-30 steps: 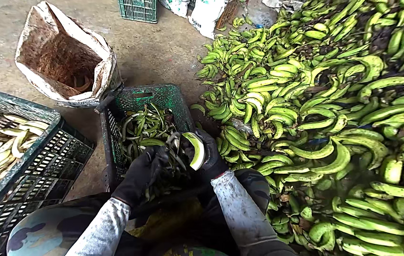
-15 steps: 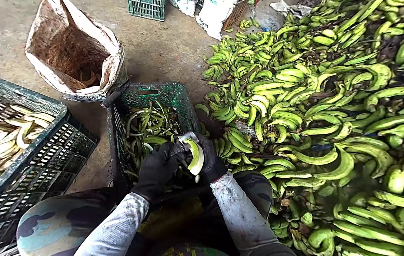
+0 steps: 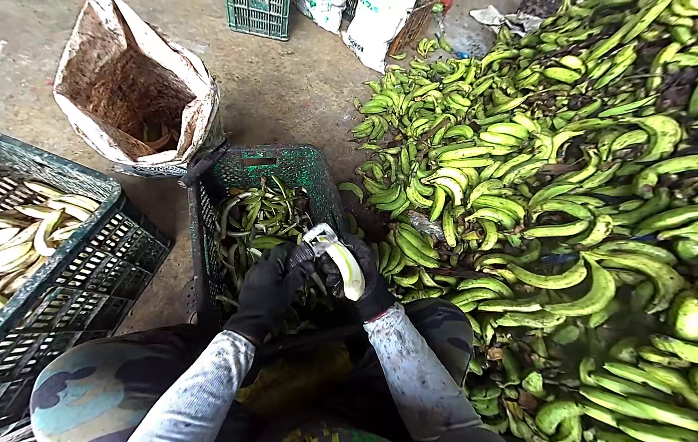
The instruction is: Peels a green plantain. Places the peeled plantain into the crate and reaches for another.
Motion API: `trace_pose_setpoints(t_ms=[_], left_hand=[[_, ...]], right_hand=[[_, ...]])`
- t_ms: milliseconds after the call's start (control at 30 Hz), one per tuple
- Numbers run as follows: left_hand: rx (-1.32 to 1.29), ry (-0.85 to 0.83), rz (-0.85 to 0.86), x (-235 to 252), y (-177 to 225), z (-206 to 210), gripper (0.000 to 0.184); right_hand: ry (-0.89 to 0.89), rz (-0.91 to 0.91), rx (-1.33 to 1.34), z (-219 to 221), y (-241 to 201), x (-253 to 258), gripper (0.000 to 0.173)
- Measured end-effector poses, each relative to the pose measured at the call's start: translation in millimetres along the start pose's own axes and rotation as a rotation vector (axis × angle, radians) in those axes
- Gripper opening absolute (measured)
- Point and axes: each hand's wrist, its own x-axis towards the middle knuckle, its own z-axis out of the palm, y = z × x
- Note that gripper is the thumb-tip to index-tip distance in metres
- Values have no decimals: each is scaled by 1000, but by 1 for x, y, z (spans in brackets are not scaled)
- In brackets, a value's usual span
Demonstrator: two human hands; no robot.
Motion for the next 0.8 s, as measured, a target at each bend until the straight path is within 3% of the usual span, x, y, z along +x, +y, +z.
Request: trace_pose_setpoints(t_ms=[133,333,400,467,567,667,733,800], left_hand=[[-124,70,-116,4,0,-19,38],[-516,-486,133,-29,17,-32,38],[-533,-527,137,-36,19,-20,39],[-360,-403,112,-34,17,-11,42],[35,-41,71,-23,14,-12,46],[92,203,23,-18,8,-31,48],[161,158,-43,-21,7,-55,50],[284,5,-115,-26,8,-74,45]], right_hand=[[-90,54,-15,0,-8,-4,51],[-8,-168,-143,-9,-12,1,41],[-33,-158,-123,-8,-6,4,41],[-21,-215,-172,-5,2,1,35],[15,-183,-220,-2,6,0,40],[55,-87,-200,-1,-4,0,43],[198,-151,-312,1,-11,3,38],[359,-284,-485,-1,-9,10,31]])
